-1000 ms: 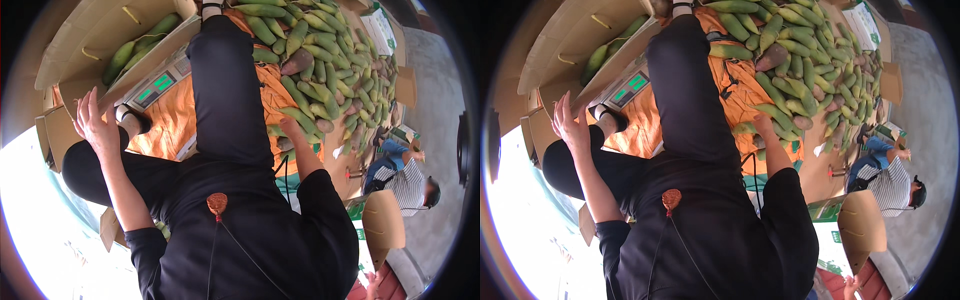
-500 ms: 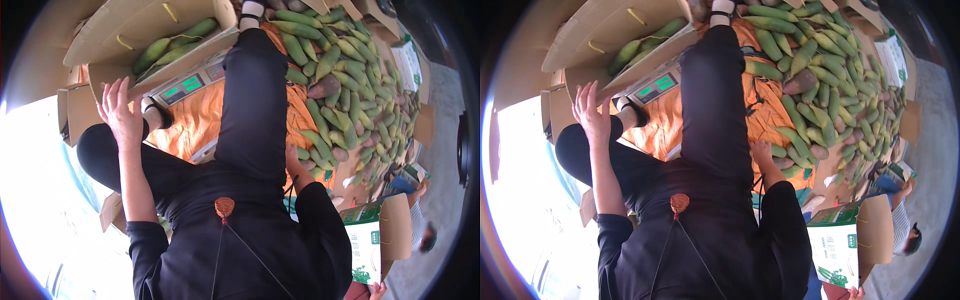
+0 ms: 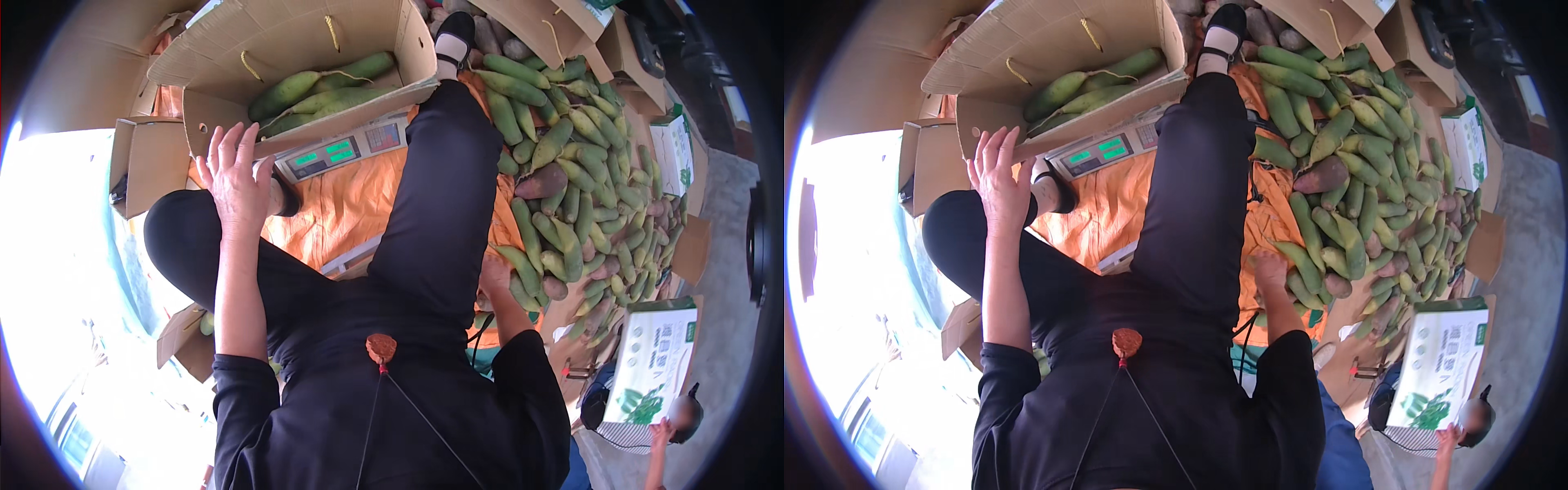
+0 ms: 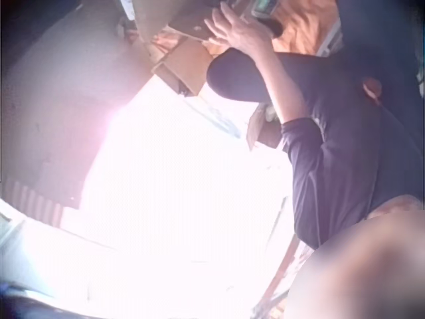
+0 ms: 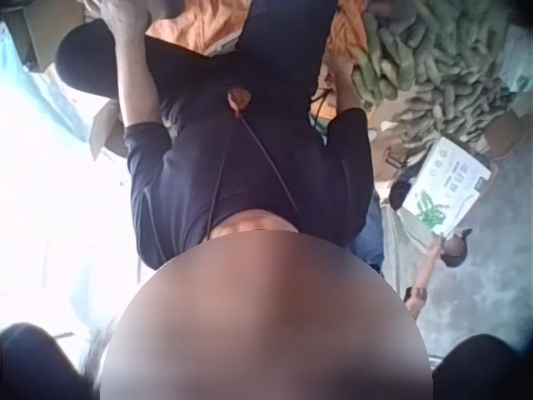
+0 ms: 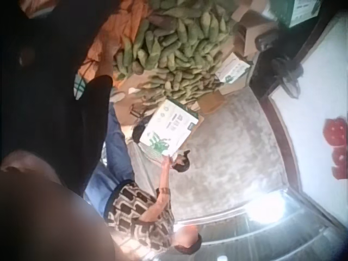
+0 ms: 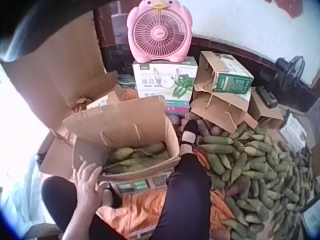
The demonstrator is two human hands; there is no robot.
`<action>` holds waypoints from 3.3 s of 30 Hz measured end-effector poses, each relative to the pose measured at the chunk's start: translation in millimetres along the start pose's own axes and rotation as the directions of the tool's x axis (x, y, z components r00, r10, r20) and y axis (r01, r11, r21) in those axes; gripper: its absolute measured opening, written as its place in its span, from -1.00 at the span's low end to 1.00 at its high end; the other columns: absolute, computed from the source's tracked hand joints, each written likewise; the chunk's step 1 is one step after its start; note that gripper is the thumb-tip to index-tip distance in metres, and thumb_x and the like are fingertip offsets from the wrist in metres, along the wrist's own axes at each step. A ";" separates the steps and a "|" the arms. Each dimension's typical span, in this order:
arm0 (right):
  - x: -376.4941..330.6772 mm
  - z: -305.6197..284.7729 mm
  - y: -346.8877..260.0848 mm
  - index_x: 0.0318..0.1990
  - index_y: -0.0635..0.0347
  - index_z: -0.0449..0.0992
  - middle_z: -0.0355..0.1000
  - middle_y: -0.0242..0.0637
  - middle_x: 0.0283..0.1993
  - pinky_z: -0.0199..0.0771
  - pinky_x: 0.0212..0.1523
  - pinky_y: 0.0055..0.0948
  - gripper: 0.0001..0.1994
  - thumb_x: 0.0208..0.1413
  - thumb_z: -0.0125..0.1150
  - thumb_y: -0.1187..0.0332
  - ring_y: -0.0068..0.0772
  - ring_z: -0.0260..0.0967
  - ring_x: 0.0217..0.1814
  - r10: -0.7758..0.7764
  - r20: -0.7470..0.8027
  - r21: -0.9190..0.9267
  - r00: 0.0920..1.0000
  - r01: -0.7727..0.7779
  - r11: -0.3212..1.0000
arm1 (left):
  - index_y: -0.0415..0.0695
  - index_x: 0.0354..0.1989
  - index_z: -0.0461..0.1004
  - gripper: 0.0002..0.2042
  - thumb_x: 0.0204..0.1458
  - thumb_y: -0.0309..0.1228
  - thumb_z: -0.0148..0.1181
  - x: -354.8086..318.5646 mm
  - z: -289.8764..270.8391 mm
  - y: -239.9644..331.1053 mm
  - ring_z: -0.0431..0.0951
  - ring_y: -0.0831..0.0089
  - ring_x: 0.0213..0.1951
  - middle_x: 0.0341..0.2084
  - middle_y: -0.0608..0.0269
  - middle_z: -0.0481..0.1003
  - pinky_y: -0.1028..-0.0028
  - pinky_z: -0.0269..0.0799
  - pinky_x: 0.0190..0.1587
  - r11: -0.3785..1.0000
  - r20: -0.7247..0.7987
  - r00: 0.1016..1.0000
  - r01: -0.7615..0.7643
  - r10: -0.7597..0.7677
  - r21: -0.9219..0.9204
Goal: Sorting, weighing, and packing green mangos into cardboard boxes.
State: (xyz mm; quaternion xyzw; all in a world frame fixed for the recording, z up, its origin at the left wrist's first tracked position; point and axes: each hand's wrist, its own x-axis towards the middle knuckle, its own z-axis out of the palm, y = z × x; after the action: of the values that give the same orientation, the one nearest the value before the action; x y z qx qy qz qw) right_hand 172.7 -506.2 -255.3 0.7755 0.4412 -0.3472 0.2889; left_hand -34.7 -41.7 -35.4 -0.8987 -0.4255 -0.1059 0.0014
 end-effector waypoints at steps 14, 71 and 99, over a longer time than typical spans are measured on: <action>-25.6 -251.3 66.2 0.08 0.31 0.30 0.36 -0.25 0.00 0.34 0.06 -0.45 -0.60 0.08 0.19 0.59 -0.43 0.34 0.01 0.590 -0.714 0.668 0.377 0.620 0.411 | 0.02 0.09 0.43 -0.55 -0.04 -0.35 0.27 3.1 -0.9 2.6 0.11 0.20 0.32 0.14 0.28 0.31 -0.11 -0.18 0.32 0.996 0.037 0.998 0.055 -0.052 -0.071; 33.4 27.1 20.6 -0.07 0.20 0.51 0.51 0.03 -0.14 0.41 -0.01 -0.06 -0.67 0.01 0.22 0.26 0.11 0.43 -0.05 0.453 0.011 0.804 0.892 -0.277 0.526 | 0.03 0.10 0.43 -0.61 0.05 -0.29 0.21 6.8 13.2 -10.6 0.20 0.22 0.28 0.07 0.33 0.42 0.10 -0.05 0.30 0.986 -0.153 0.976 -0.164 0.156 -0.038; 53.2 47.0 37.4 -0.26 0.24 0.45 0.45 -0.30 -0.32 0.42 -0.16 -0.45 -0.82 -0.08 0.18 0.61 -0.40 0.42 -0.25 0.762 -0.137 0.990 0.633 0.065 0.124 | 0.03 0.06 0.46 -0.56 -0.09 -0.34 0.29 3.2 4.0 -3.3 0.22 0.24 0.26 0.05 0.32 0.42 0.01 -0.12 0.32 0.995 -0.119 0.993 -0.017 0.006 -0.094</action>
State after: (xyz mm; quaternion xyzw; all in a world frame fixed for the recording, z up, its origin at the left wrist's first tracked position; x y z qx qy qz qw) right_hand 212.1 -532.6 -320.0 0.9269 -0.0206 -0.1617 -0.3380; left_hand -34.5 -36.8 -39.0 -0.8924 -0.4139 -0.1791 -0.0154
